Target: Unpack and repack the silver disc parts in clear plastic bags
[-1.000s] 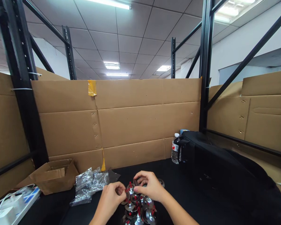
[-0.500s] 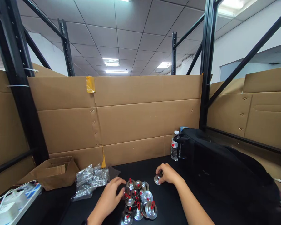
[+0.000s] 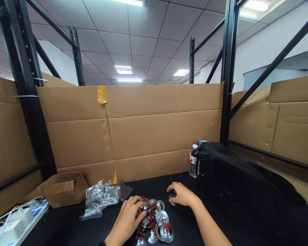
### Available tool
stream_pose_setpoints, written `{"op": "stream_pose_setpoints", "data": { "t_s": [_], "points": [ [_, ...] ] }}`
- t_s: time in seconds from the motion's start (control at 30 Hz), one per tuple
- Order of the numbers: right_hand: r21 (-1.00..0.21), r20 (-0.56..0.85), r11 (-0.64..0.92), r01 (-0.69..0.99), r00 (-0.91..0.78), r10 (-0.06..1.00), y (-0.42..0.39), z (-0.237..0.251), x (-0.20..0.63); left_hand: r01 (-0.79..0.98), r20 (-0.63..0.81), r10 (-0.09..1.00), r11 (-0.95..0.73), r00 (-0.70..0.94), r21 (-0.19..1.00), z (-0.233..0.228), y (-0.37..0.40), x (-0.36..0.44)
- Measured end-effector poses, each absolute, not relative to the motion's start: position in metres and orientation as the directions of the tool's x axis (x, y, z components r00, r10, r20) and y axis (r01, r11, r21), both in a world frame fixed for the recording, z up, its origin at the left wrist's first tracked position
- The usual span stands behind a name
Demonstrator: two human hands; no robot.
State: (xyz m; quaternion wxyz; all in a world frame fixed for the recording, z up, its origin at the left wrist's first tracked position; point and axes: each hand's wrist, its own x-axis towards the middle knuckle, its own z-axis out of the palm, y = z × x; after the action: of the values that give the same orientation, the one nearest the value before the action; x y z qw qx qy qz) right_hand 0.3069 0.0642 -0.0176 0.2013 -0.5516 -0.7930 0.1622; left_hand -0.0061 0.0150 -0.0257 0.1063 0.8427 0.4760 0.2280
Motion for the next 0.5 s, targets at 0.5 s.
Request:
{"op": "stream_pose_setpoints", "data": {
  "t_s": [0.5],
  "points": [
    [-0.548,0.206,0.465,0.696,-0.427,0.881,0.046,0.001,0.281,0.714,0.227,0.820,-0.570,0.526,0.405,-0.031,0.017,-0.007]
  ]
}}
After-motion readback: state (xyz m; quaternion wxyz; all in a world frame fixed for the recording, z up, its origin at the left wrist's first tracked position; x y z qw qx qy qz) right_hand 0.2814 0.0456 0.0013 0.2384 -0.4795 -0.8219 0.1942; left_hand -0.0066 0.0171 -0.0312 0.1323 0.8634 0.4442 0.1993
